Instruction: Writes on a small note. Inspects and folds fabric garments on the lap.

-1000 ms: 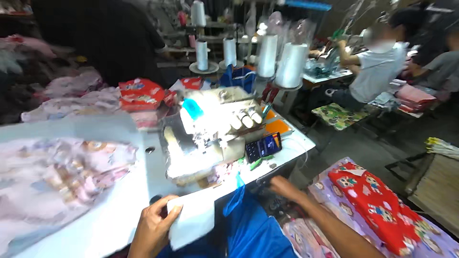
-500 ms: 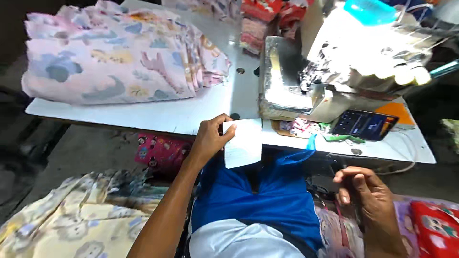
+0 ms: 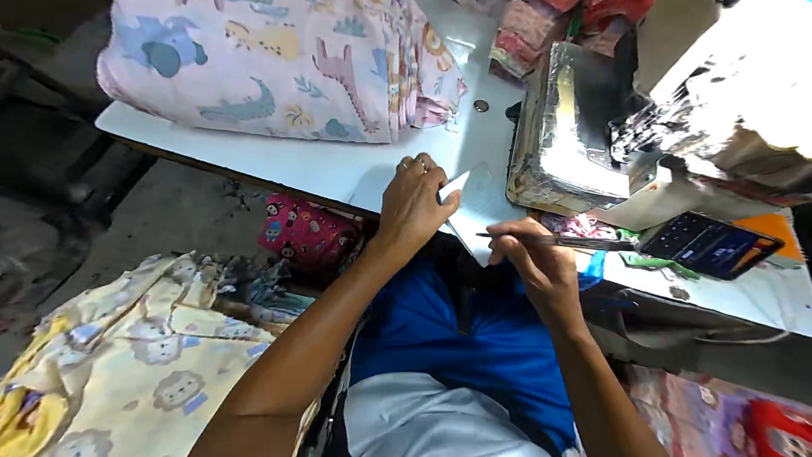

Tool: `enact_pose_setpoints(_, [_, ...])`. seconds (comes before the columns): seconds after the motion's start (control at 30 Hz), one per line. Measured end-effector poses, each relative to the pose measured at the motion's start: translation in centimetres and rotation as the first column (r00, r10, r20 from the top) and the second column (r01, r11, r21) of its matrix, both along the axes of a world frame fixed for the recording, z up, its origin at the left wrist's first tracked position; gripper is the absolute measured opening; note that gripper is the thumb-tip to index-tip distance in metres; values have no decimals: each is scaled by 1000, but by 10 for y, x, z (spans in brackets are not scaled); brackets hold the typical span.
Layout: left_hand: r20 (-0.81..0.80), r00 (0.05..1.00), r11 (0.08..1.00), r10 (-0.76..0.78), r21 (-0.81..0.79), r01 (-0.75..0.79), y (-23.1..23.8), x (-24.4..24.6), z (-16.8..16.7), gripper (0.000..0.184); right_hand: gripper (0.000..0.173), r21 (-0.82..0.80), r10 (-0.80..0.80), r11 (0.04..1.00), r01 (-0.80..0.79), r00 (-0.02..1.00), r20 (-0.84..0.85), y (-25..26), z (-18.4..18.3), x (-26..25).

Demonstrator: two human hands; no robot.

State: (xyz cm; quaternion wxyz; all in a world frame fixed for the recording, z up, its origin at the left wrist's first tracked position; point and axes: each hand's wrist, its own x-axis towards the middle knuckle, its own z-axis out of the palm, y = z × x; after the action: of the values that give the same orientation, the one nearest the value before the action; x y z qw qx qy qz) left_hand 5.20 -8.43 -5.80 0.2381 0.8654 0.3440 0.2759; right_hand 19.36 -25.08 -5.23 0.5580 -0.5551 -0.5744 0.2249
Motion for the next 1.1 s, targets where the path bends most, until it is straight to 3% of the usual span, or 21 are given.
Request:
enact_pose_setpoints(0.1, [-22,996,983,-88,157,90,19,3,-17,40,20,-27,7,1000,-6,1000,20,25,-11,2])
enact_pose_setpoints(0.23, [-46,993,980,-111,162,117,21,4,-20,57,19,-53,-7,999,8,1000,16,32,-18,7])
enact_pose_setpoints(0.33, [-87,993,980,-82,172,96,18,7,-20,52,12,-90,3,996,8,993,121,32,-13,11])
enact_pose_setpoints(0.5, [-112,989,978,-92,176,111,18,8,-20,51,19,-88,22,996,-1,972,234,38,-7,16])
enact_pose_setpoints(0.8, [-88,992,988,-92,114,102,18,7,-18,41,9,-106,-89,989,104,986,139,40,-18,2])
enact_pose_setpoints(1.0, [-70,993,990,-96,97,103,18,7,-18,40,9,-146,-19,989,31,996,84,38,-13,8])
enact_pose_setpoints(1.1, [-74,992,989,-104,100,111,20,7,-19,40,18,-228,107,973,-37,947,304,17,6,16])
